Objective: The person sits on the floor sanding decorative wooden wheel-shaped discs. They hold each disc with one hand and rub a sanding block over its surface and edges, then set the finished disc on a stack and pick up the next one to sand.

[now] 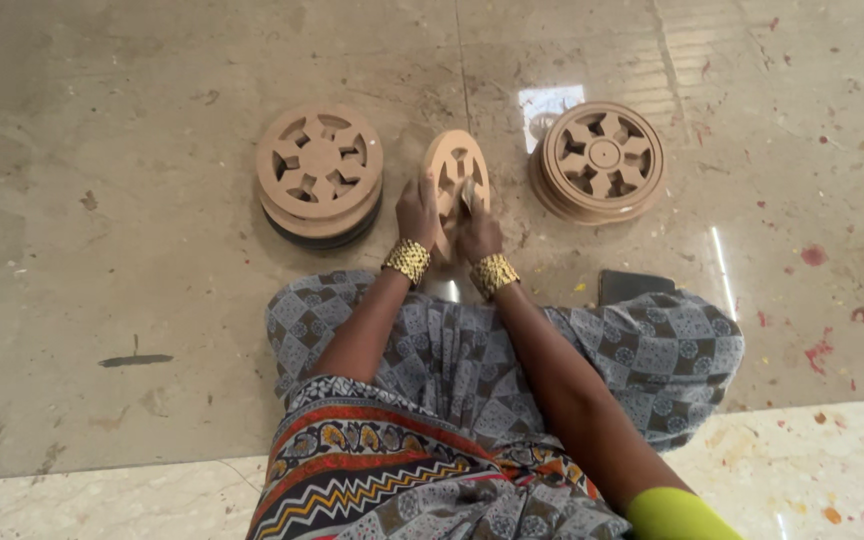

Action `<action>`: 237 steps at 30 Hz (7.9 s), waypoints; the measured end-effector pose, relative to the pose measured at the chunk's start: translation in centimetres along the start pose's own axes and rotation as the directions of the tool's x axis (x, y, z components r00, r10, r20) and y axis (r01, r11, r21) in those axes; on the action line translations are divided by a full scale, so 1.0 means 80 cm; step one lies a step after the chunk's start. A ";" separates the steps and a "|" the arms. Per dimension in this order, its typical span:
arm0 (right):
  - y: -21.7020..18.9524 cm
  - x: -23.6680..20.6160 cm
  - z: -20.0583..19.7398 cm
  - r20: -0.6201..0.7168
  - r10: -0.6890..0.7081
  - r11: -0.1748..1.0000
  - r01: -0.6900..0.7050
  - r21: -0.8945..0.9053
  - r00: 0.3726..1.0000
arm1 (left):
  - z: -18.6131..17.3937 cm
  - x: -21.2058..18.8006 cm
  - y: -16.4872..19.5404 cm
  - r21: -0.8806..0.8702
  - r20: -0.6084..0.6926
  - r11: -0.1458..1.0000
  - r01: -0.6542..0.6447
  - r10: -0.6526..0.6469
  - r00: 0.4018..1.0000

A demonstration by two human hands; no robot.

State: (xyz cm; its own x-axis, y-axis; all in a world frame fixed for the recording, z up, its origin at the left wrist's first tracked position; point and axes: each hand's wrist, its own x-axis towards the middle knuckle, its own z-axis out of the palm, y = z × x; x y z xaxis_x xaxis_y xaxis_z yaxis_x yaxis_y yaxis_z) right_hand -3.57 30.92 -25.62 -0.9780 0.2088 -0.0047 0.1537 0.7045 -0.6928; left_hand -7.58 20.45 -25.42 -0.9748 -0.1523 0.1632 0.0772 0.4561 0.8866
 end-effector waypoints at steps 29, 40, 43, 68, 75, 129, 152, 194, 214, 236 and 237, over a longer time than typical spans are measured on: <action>-0.025 0.042 -0.100 0.059 -0.704 0.548 0.594 -0.589 0.707 | 0.025 -0.022 0.013 0.085 0.244 0.877 -0.472 0.441 0.863; 0.076 0.085 -0.065 0.066 0.088 0.972 -0.101 0.212 0.994 | -0.018 -0.037 0.000 0.064 0.254 0.920 -0.386 0.359 0.898; 0.076 0.088 -0.065 0.071 0.131 0.949 -0.146 0.278 0.989 | -0.010 -0.023 -0.001 0.050 0.221 0.922 -0.384 0.365 0.905; 0.053 0.077 -0.083 0.206 0.170 0.937 -0.223 0.270 0.964 | -0.013 -0.051 -0.006 -0.001 0.201 0.913 -0.407 0.399 0.895; 0.044 0.081 -0.111 0.188 0.141 0.951 -0.186 0.247 0.972 | -0.016 -0.025 0.003 0.176 0.065 0.784 -0.595 0.594 0.802; 0.082 0.062 -0.067 0.325 0.348 0.410 -0.455 0.791 0.879 | -0.013 -0.046 -0.001 -0.014 0.150 0.921 -0.390 0.387 0.910; 0.075 0.075 -0.087 0.084 0.100 0.977 -0.114 0.183 0.991 | -0.004 -0.034 -0.006 0.072 0.242 0.898 -0.434 0.406 0.881; 0.042 0.042 -0.086 -0.066 -0.142 0.961 0.154 0.230 0.988 | -0.015 -0.008 0.009 0.230 0.343 0.816 -0.531 0.443 0.829; 0.017 -0.022 -0.042 0.012 -0.572 0.813 0.566 0.138 0.820 | 0.003 0.032 0.027 -0.388 0.106 0.878 0.280 -0.260 0.960; -0.018 -0.021 0.005 -0.471 -0.226 0.911 0.356 0.206 0.853 | 0.005 0.024 0.026 -0.072 0.217 0.992 0.099 -0.082 0.973; -0.017 -0.011 0.006 -0.504 -0.276 0.891 0.415 0.185 0.818 | 0.005 0.022 0.027 -0.063 0.227 0.994 0.090 -0.073 0.971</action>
State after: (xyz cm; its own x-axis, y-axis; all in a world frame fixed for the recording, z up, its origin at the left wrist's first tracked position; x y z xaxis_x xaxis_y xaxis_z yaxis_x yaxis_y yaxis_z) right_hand -2.96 29.48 -25.01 -0.7714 0.3185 0.5509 -0.2946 0.5886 -0.7529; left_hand -9.21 21.52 -23.42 -0.9998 0.0176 -0.0047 0.0024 0.3844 0.9232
